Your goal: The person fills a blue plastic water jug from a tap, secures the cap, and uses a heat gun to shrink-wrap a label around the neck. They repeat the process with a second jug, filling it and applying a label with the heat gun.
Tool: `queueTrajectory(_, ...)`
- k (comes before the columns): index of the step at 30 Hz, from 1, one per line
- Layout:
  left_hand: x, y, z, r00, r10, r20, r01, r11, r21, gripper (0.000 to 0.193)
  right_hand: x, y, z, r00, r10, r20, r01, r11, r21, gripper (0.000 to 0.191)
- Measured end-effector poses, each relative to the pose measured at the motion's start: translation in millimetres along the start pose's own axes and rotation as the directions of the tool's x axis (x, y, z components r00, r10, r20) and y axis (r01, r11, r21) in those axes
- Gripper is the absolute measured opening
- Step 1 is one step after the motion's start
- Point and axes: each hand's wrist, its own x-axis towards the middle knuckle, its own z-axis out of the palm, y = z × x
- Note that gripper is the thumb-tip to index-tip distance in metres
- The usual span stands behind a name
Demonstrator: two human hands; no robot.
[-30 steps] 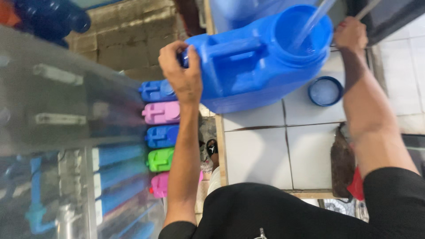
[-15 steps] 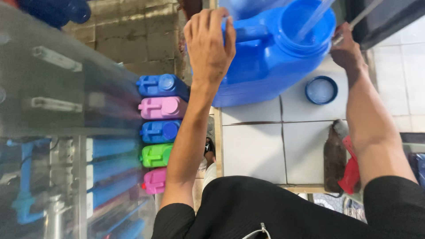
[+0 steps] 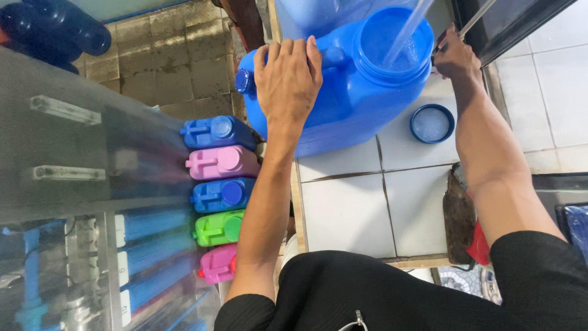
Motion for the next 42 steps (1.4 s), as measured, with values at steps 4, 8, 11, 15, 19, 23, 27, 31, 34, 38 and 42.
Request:
queueTrajectory(4, -1.5, 0.9, 0.2, 1.000, 0.002, -0.002, -0.002, 1.000, 0.017, 0.034, 0.5, 1.3, 1.0, 0.996, 0.036, 0.077, -0.040, 0.998, 0.050, 0.070)
queueTrajectory(8, -3.2, 0.3, 1.3, 1.000, -0.015, -0.004, 0.015, 1.000, 0.011, 0.034, -6.0, -0.2, -2.9, 0.996, 0.054, 0.077, -0.061, 0.994, 0.093, 0.076)
queueTrajectory(11, -3.6, -0.2, 1.8, 1.000, -0.012, -0.028, 0.013, 1.000, 0.022, 0.033, -8.9, -3.0, -4.3, 0.995, 0.045, 0.091, -0.056, 0.992, 0.112, 0.078)
queueTrajectory(15, -4.3, -0.4, 0.4, 0.999, -0.011, -0.033, 0.012, 1.000, 0.014, 0.033, -7.4, -3.8, -3.2, 0.992, 0.054, 0.118, -0.067, 0.991, 0.112, 0.081)
queueTrajectory(19, -4.9, -0.2, -0.3, 0.999, -0.014, -0.038, 0.015, 1.000, 0.011, 0.032, -6.4, 0.2, -0.5, 0.992, 0.052, 0.112, -0.070, 0.985, 0.158, 0.089)
queueTrajectory(23, -5.7, -0.1, 0.6, 0.999, -0.016, -0.037, 0.016, 1.000, 0.011, 0.032, -7.1, 3.1, 1.7, 0.993, 0.055, 0.108, -0.073, 0.983, 0.168, 0.086)
queueTrajectory(27, -6.3, -0.5, 2.1, 0.999, -0.014, -0.034, 0.015, 1.000, 0.018, 0.032, -6.9, 2.2, 2.4, 0.991, 0.072, 0.109, -0.090, 0.982, 0.164, 0.084)
queueTrajectory(31, -6.5, -0.9, 2.3, 0.999, -0.017, -0.028, 0.017, 1.000, 0.020, 0.033, -6.2, 1.1, 1.9, 0.991, 0.079, 0.111, -0.095, 0.985, 0.147, 0.087)
queueTrajectory(34, -6.2, -0.8, 2.2, 0.999, -0.015, -0.032, 0.016, 0.999, 0.027, 0.033, -6.4, 1.3, 1.1, 0.994, 0.063, 0.085, -0.072, 0.992, 0.105, 0.087)
queueTrajectory(38, -5.9, -0.1, 2.3, 0.999, -0.012, -0.031, 0.014, 0.999, 0.035, 0.033, -7.0, 1.1, 0.2, 0.992, 0.085, 0.096, -0.095, 0.990, 0.107, 0.089)
queueTrajectory(42, -6.8, 0.2, 1.8, 0.999, -0.014, -0.031, 0.015, 1.000, 0.025, 0.032, -7.8, -0.5, 1.3, 0.993, 0.084, 0.080, -0.091, 0.992, 0.088, 0.090)
